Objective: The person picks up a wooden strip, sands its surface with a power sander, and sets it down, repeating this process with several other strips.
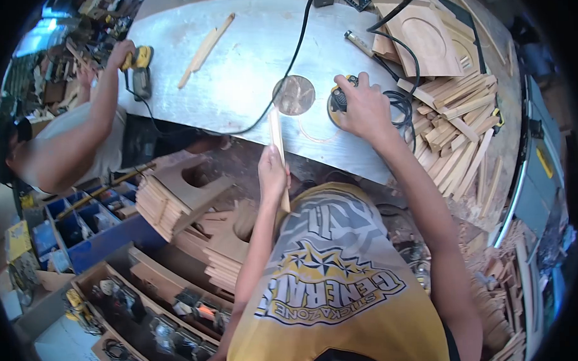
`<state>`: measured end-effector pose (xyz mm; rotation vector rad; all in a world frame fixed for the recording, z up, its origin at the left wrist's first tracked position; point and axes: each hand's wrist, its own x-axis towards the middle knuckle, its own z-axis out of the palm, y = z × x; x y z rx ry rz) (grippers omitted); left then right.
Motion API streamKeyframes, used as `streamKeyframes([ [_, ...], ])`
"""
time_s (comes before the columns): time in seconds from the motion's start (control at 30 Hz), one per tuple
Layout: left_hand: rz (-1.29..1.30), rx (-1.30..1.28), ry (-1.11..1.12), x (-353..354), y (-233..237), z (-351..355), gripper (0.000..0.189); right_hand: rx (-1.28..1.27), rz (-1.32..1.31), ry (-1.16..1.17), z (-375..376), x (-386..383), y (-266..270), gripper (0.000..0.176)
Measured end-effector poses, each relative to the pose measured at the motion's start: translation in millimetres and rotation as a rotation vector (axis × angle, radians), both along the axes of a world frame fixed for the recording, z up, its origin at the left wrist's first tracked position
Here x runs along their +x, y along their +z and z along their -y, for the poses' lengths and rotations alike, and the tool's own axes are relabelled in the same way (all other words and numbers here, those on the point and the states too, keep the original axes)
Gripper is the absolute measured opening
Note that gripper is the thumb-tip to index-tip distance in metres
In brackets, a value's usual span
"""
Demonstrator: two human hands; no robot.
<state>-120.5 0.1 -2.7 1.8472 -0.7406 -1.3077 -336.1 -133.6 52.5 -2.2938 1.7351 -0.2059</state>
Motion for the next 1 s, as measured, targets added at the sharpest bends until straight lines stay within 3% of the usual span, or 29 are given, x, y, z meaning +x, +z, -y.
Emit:
streamKeyframes([
  [0.03, -0.015, 0.115, -0.057, 3, -25, -16, 0.039, 0.007, -0.033, 0.021, -1, 0, 1, 0.063],
  [0.13, -0.249, 0.127, -0.082, -5, -82, -54, 0.037, 0.037, -0.079, 0.073, -8, 1, 2, 0.062],
  [0.2, -0.403, 0.135, -0.095, -6, -74, -56, 0.034, 0.022, -0.052, 0.083, -6, 4, 5, 0.06],
  [0.27, -0.137, 0.204, -0.22, 0, -70, -54, 0.044, 0.012, -0.07, 0.129, -7, 4, 8, 0.06],
  [0.3, -0.172, 0.2, -0.19, -1, -70, -59, 0.044, -0.001, -0.049, 0.141, -7, 6, 11, 0.06],
  [0.37, 0.407, 0.015, -0.332, 0, -68, -57, 0.058, -0.024, -0.016, 0.156, -7, 16, 23, 0.059],
  [0.5, 0.445, 0.26, -0.319, 7, -51, -21, 0.074, -0.067, -0.015, 0.269, -20, 41, 45, 0.059],
  [0.87, 0.342, 0.305, -0.34, 13, -50, 10, 0.075, 0.054, -0.187, 0.431, -34, 94, 28, 0.06],
  [1.0, 0.351, 0.272, -0.308, 5, -47, 11, 0.087, 0.035, -0.159, 0.462, -31, 99, 27, 0.059],
])
